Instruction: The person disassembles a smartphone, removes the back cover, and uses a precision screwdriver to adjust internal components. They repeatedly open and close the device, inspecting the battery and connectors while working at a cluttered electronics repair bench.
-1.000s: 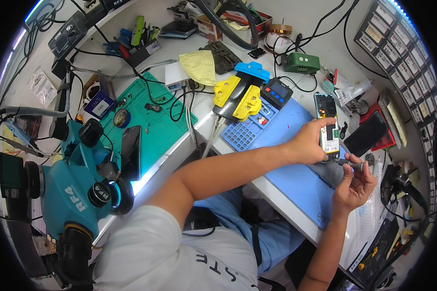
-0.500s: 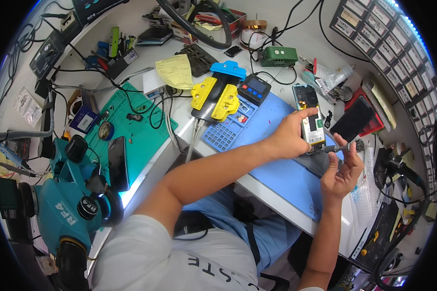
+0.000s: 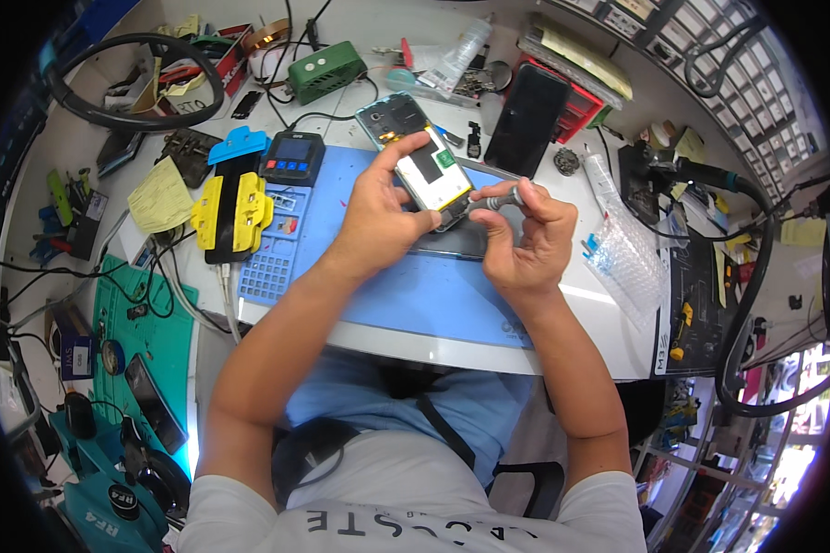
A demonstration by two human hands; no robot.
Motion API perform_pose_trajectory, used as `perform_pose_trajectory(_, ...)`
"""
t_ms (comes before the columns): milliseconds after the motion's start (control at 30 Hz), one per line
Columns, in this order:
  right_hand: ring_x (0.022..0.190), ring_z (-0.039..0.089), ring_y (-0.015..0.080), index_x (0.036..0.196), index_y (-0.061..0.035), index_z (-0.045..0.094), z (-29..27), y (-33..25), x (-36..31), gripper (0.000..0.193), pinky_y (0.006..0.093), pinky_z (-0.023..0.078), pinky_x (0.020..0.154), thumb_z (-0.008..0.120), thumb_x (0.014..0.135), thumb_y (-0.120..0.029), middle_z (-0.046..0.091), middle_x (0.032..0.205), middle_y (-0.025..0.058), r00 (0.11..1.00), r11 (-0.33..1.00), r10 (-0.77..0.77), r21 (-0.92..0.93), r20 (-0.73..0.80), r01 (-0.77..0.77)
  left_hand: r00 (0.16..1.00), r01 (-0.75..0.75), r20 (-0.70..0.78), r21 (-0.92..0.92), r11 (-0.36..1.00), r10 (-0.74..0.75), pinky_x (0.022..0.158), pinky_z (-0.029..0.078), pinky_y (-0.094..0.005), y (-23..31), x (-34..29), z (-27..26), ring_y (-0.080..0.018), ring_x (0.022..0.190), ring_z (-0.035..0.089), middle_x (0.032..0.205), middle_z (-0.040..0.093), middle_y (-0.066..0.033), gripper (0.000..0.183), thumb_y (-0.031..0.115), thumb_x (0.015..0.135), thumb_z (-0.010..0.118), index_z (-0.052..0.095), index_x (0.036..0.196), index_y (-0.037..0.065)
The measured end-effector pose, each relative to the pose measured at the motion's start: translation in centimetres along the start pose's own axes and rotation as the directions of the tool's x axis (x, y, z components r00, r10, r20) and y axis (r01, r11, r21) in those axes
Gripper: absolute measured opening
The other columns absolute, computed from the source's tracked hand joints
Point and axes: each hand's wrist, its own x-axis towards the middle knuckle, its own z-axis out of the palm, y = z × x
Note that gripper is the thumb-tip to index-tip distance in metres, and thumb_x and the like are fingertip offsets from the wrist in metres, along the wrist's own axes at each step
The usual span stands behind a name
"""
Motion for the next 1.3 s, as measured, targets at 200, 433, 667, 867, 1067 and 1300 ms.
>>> perform_pose_trajectory(200,0.101,0.07,0.0231,0.137,0.0,0.037,0.0,-0.4,0.3,0.056,0.032,0.062,0.087,0.068,0.093,0.013,0.061,0.115,0.0203,0.989,0.985,0.137,0.116,-0.063,-0.129,1.0,-0.004,-0.022,-0.04,0.999,0.003,0.098,0.059,-0.0353,-0.1,0.4,-0.1,-0.0252,0.119,0.068,0.136,0.06,-0.0162,0.085,-0.021,0.071,0.068,0.043,0.151,-0.002)
perform_pose_trajectory(433,0.102,0.069,0.0218,0.135,0.0012,0.035,0.3,0.1,0.0,0.051,0.031,0.063,0.085,0.065,0.095,0.012,0.06,0.114,0.0202,0.959,0.953,0.283,0.108,0.019,-0.283,0.996,-0.023,-0.09,-0.024,0.999,0.02,0.097,0.059,-0.0352,0.3,0.6,-0.6,-0.0247,0.115,0.069,0.129,0.066,-0.0165,0.081,-0.02,0.071,0.064,0.046,0.148,-0.004)
perform_pose_trajectory(667,0.103,0.068,0.0215,0.135,0.0009,0.035,0.4,-0.3,0.1,0.05,0.03,0.063,0.083,0.064,0.096,0.012,0.061,0.114,0.0202,0.949,0.947,0.312,0.067,0.046,-0.314,0.996,-0.022,-0.086,-0.029,0.999,0.019,0.097,0.059,-0.0346,0.0,0.6,-0.7,-0.0245,0.115,0.069,0.129,0.066,-0.0169,0.081,-0.02,0.072,0.064,0.045,0.149,-0.004)
perform_pose_trajectory(867,0.107,0.067,0.0244,0.14,-0.0015,0.028,0.0,-0.6,0.6,0.054,0.038,0.056,0.099,0.06,0.098,0.012,0.059,0.119,0.0247,0.935,0.913,0.346,0.257,-0.071,-0.318,0.998,-0.001,-0.066,-0.052,0.999,-0.003,0.097,0.059,-0.0344,0.1,0.5,-0.5,-0.0242,0.116,0.069,0.129,0.065,-0.0173,0.082,-0.02,0.071,0.065,0.045,0.149,-0.005)
perform_pose_trajectory(1067,0.112,0.066,0.0264,0.143,-0.0015,0.024,0.2,-0.8,0.8,0.054,0.0397,0.053,0.103,0.053,0.1,0.013,0.057,0.124,0.026,0.868,0.785,0.491,0.47,-0.075,-0.404,0.999,0.045,-0.016,-0.088,0.995,-0.047,0.095,0.06,-0.0343,-0.1,0.5,-0.6,-0.0238,0.116,0.068,0.13,0.064,-0.0187,0.084,-0.017,0.072,0.067,0.042,0.151,-0.006)
perform_pose_trajectory(1300,0.116,0.066,0.0273,0.145,-0.0042,0.022,0.2,-1.3,0.8,0.054,0.0393,0.055,0.103,0.049,0.102,0.013,0.056,0.129,0.0256,0.806,0.685,0.592,0.528,-0.002,-0.502,0.998,0.069,0.011,-0.127,0.989,-0.068,0.09,0.061,-0.0325,-0.3,0.4,-0.6,-0.0234,0.114,0.068,0.13,0.064,-0.0192,0.084,-0.017,0.074,0.069,0.041,0.152,-0.005)
